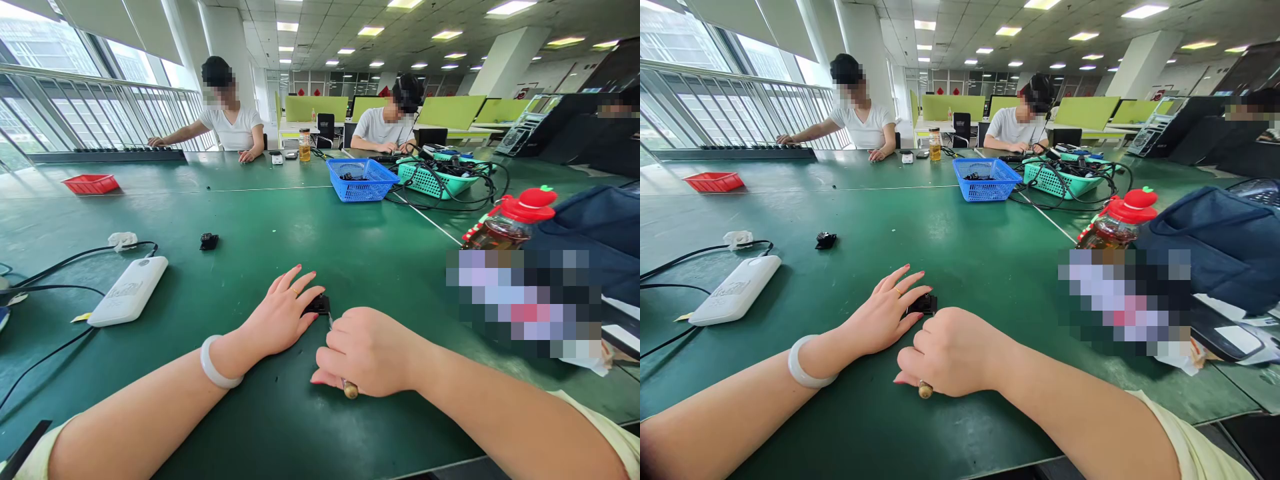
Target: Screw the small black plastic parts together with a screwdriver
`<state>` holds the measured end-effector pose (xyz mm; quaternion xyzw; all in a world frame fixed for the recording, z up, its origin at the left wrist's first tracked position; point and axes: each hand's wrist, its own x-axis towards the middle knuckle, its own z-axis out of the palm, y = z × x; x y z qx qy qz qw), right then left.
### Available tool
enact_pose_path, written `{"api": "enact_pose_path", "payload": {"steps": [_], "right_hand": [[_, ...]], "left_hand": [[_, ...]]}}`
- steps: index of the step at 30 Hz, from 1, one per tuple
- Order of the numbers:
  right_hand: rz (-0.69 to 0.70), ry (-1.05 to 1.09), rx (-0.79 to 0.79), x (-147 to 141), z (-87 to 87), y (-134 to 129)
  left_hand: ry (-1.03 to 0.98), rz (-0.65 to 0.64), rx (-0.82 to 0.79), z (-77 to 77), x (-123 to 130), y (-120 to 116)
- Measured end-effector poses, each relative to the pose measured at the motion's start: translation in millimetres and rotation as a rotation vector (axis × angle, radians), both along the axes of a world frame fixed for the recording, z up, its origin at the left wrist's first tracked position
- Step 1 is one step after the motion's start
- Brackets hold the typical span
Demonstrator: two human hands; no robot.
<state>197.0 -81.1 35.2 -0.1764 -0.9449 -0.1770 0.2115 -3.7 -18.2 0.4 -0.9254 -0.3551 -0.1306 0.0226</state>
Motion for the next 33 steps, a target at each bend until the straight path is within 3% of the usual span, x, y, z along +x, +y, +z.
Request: {"api": "enact_pose_path", "payload": {"steps": [15, 33], "right_hand": [[0.087, 0.036, 0.115, -2.6, 1.4, -2.1], [0.081, 0.001, 0.085, -1.6, -0.5, 1.5]], "left_hand": [[0.007, 0.008, 0.000, -0.2, -0.1, -0.1], [-0.005, 0.002, -0.002, -0.4, 0.0, 0.5]]}}
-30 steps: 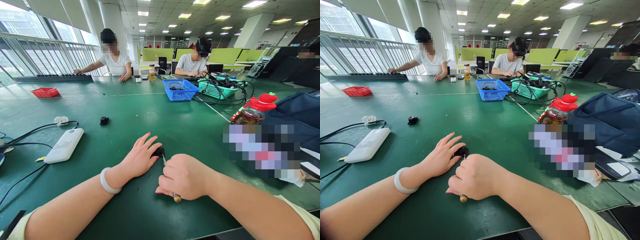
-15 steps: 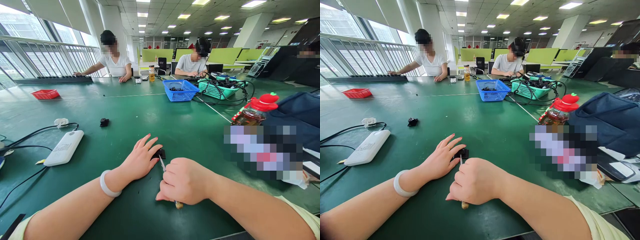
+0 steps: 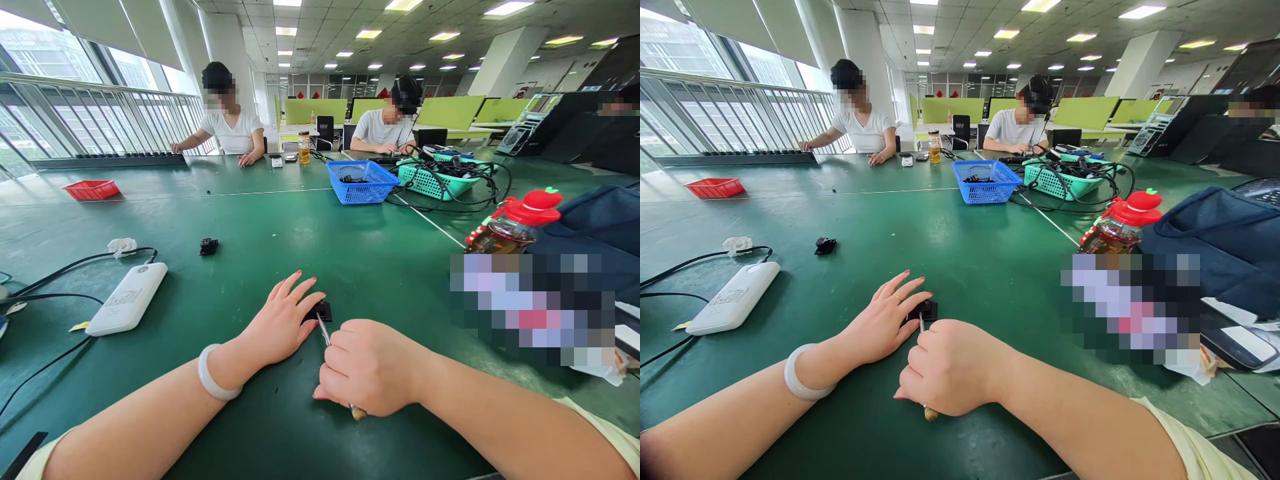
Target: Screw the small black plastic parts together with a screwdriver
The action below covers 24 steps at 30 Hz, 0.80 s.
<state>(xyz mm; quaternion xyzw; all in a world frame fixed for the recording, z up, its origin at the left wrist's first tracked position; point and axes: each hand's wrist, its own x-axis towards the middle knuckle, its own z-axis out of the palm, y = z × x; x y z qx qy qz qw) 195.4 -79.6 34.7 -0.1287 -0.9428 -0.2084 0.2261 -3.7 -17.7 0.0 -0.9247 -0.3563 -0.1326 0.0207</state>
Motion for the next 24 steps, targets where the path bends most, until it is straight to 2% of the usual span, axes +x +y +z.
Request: {"api": "enact_pose_path", "payload": {"steps": [10, 19, 24], "right_hand": [[-0.014, -0.018, -0.033, 0.5, 0.0, 0.3], [-0.056, -0.230, -0.167, -2.3, -3.9, -0.7], [-0.058, -0.268, -0.209, -5.7, -6.1, -1.2]], "left_hand": [[0.007, 0.005, -0.018, 2.0, 0.2, 0.1], [0.011, 0.012, -0.034, 3.0, 0.4, -0.2], [0.009, 0.013, -0.055, 3.1, 0.6, -0.2]]}}
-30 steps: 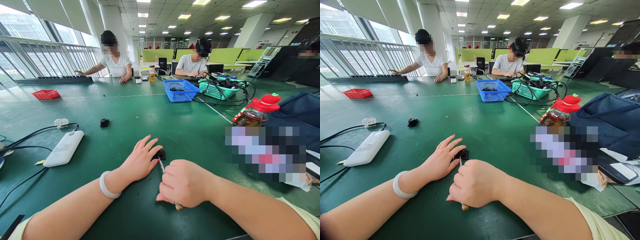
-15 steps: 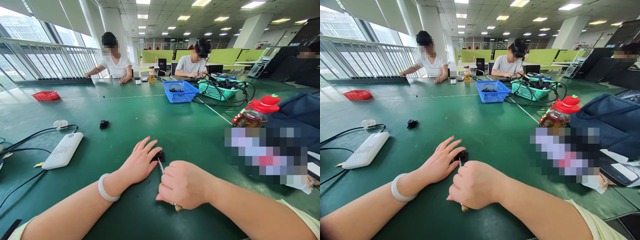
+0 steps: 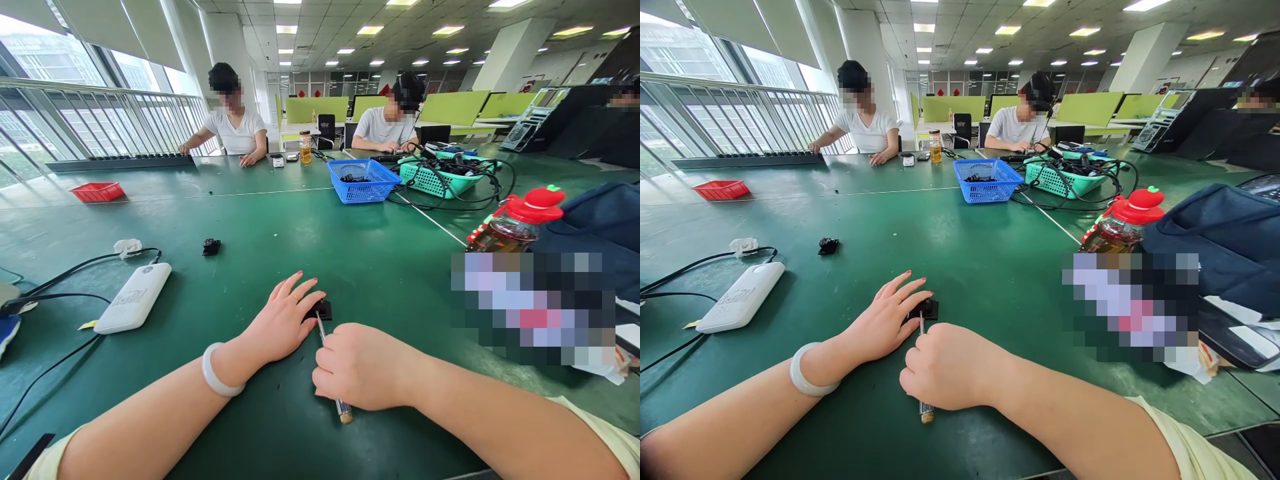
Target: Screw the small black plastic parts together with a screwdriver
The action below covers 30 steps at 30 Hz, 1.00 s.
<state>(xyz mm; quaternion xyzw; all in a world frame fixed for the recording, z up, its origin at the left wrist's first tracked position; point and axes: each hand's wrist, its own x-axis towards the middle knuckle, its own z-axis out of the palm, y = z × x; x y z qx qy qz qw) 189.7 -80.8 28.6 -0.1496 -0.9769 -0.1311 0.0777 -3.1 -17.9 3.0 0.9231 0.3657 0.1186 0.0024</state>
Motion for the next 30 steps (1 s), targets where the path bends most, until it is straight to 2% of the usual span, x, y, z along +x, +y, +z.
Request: {"api": "enact_pose_path", "payload": {"steps": [6, 14, 23, 30], "right_hand": [[-0.005, -0.013, -0.033, -1, -1.2, 2], [-0.017, 0.010, -0.008, 2, -0.1, 5], [-0.003, -0.055, -0.032, 4, 2.7, 1], [-0.021, 0.100, 0.073, 11, 9.3, 0]], "left_hand": [[-0.024, -0.019, -0.053, -2.8, -1, 1], [-0.020, -0.029, -0.057, -5.7, -1, 3], [-0.029, -0.023, -0.065, -5.6, -2, 1], [-0.045, 0.012, -0.107, -5.2, -2, 1]]}}
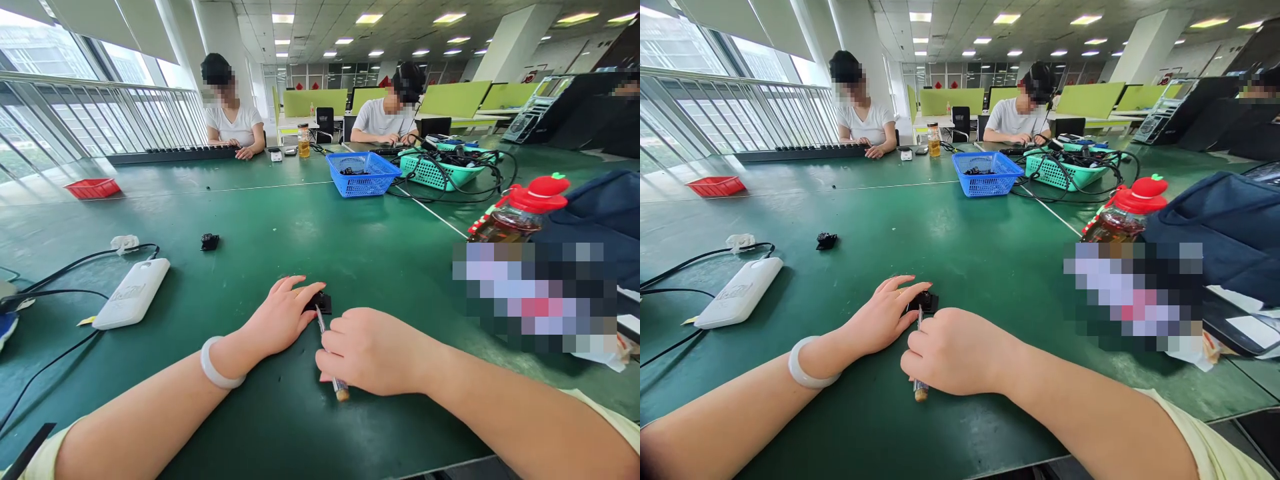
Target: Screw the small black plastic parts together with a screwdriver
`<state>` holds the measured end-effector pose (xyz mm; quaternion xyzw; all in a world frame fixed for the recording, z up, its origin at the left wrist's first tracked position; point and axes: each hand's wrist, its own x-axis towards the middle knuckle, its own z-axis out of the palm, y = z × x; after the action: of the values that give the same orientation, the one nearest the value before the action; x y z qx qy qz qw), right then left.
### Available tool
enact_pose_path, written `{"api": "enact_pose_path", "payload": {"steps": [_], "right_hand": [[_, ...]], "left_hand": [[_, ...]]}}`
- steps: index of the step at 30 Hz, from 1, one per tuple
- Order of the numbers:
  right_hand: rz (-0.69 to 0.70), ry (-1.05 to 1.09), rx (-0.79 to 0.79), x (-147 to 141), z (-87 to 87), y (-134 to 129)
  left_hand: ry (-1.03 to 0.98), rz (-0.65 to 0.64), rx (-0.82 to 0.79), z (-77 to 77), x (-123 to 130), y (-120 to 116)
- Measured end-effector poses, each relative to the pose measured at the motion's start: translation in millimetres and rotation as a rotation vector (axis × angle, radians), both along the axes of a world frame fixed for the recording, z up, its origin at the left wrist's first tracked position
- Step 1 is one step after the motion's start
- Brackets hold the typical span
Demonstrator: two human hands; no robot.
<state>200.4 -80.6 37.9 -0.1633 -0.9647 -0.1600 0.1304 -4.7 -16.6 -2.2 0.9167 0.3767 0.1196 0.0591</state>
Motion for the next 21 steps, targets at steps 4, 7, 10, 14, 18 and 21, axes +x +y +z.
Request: {"api": "enact_pose_path", "payload": {"steps": [4, 7, 10, 14, 18, 21], "right_hand": [[-0.024, 0.096, 0.048, 4, 5.6, 1], [-0.061, 0.149, 0.040, 7, 8.3, 3], [-0.094, 0.243, -0.011, 12, 9.6, 7], [-0.108, 0.400, -0.132, 19, 11.0, 13], [-0.088, 0.499, -0.208, 24, 12.1, 19], [-0.070, 0.555, -0.238, 25, 12.0, 21]], "left_hand": [[0.002, 0.004, -0.019, 1.6, 1, 0], [-0.001, 0.000, -0.027, 1.0, 0, 1], [-0.009, -0.005, -0.034, 0.2, 0, 2], [-0.017, -0.009, -0.051, 1.4, 0, 2], [-0.027, -0.007, -0.062, 3.1, 0, 2], [-0.041, -0.005, -0.069, 3.4, 0, 2]]}}
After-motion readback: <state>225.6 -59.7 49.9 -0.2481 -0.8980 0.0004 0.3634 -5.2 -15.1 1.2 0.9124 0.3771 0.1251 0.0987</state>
